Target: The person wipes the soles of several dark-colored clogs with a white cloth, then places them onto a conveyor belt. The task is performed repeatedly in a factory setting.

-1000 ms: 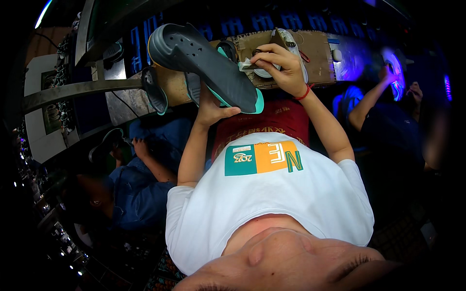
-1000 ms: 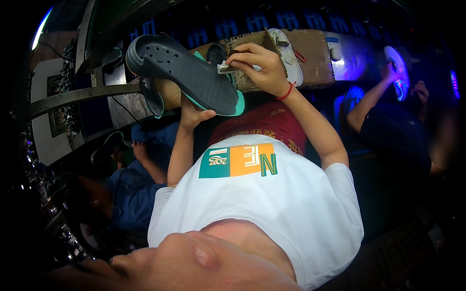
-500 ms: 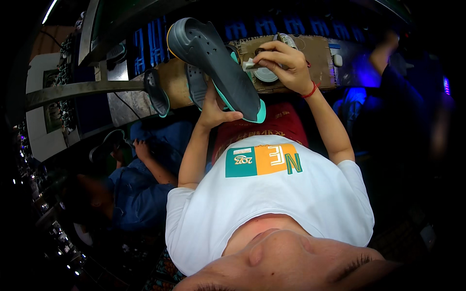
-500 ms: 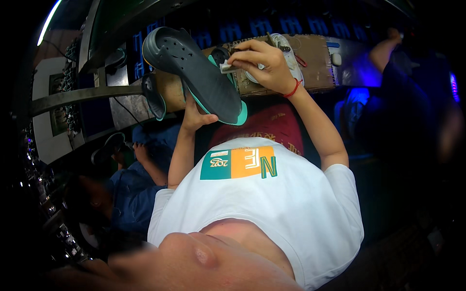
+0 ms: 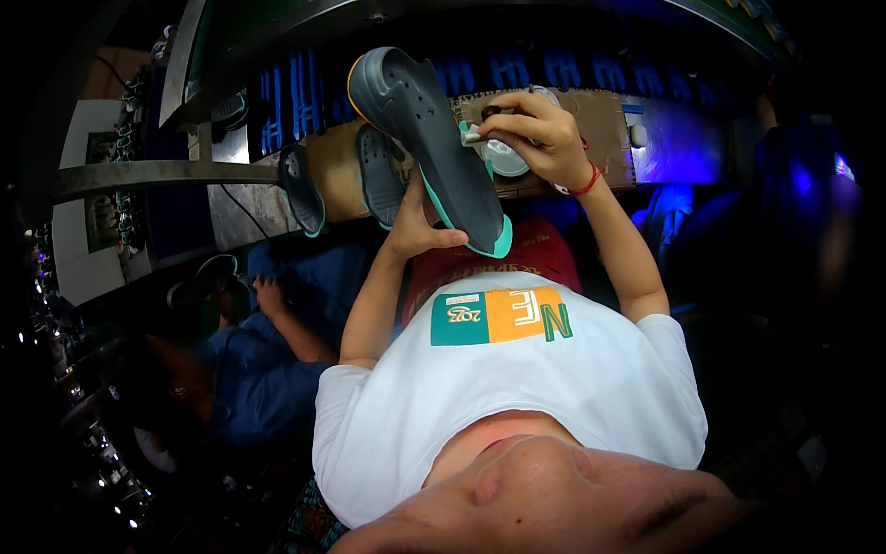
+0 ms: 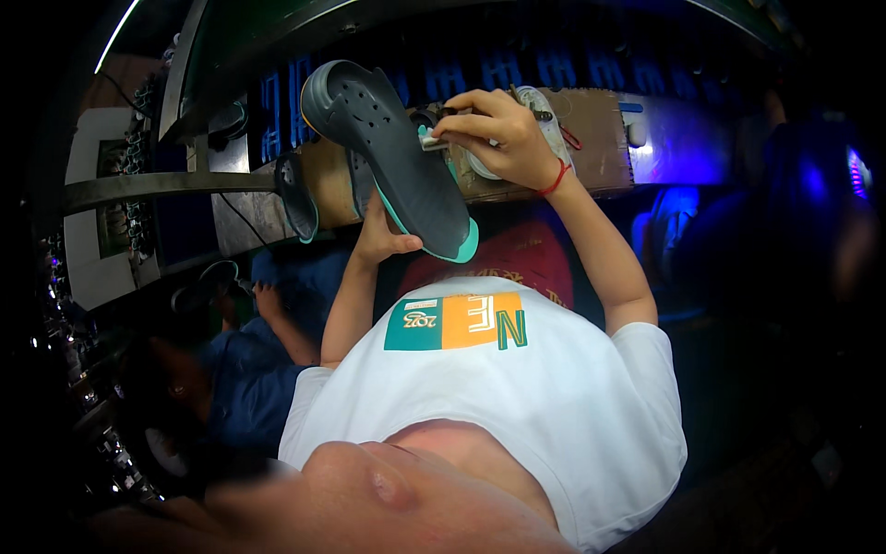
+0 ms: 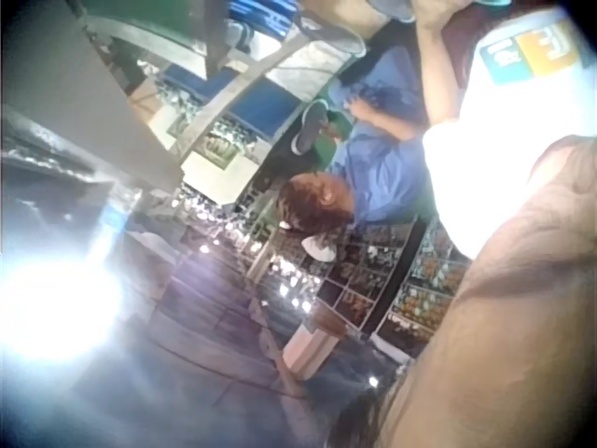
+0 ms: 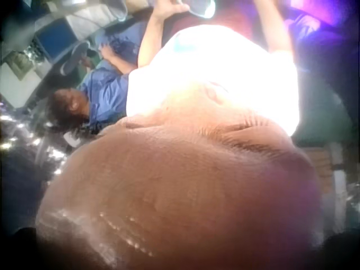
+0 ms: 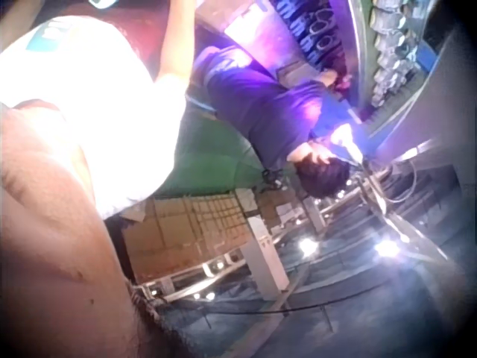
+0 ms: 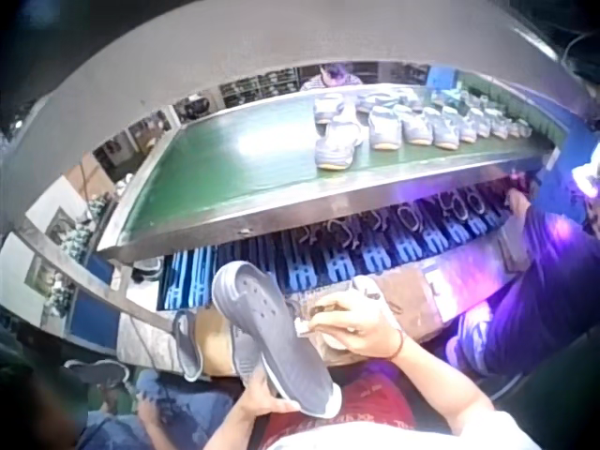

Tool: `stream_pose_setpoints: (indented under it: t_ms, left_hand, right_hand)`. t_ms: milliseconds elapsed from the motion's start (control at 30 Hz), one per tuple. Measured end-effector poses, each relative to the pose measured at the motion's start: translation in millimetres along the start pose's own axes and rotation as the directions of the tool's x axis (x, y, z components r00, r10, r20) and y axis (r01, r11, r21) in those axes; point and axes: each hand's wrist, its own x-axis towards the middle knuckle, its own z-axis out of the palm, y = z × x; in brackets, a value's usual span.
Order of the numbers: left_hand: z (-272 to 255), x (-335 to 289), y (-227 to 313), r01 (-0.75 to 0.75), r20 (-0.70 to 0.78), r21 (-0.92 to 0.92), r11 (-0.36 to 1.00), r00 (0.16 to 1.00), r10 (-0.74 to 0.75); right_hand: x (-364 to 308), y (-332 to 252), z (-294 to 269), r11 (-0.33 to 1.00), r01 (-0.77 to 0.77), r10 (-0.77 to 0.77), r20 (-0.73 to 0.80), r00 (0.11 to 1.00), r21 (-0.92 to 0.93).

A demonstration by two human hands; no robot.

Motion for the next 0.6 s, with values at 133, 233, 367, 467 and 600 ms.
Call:
stream_pose_setpoints:
  t_ms: [133,233,367,467,600]
  left_hand:
    - [-2.9,35.3,12.0,-0.105,0.093,0.144,0.984,0.991,0.092]
    - [5.0,95.6,49.0,-0.302,-0.015,0.107,0.947,0.952,0.305]
    - [7.3,229.0,118.6,-0.5,0.035,0.254,0.828,0.86,0.508]
    - [24.7,272.2,157.6,-0.494,0.094,0.548,0.675,0.839,0.537]
    - [10.8,310.5,133.7,-0.256,-0.059,0.429,0.866,0.949,0.31]
  right_hand:
    - [-15.2,-4.7,-22.2,0.968,-0.112,0.167,-0.247,0.954,0.224]
    - [-36.7,-24.4,-49.9,0.853,-0.236,0.429,-0.37,0.824,0.465]
    - [-54.0,-29.1,-66.2,0.873,-0.157,0.39,-0.466,0.794,0.462]
    - [-60.3,-34.4,-64.4,0.838,-0.224,0.453,-0.405,0.794,0.497]
    - [-65.7,-30.1,-44.5,0.836,-0.274,0.447,-0.3,0.843,0.476]
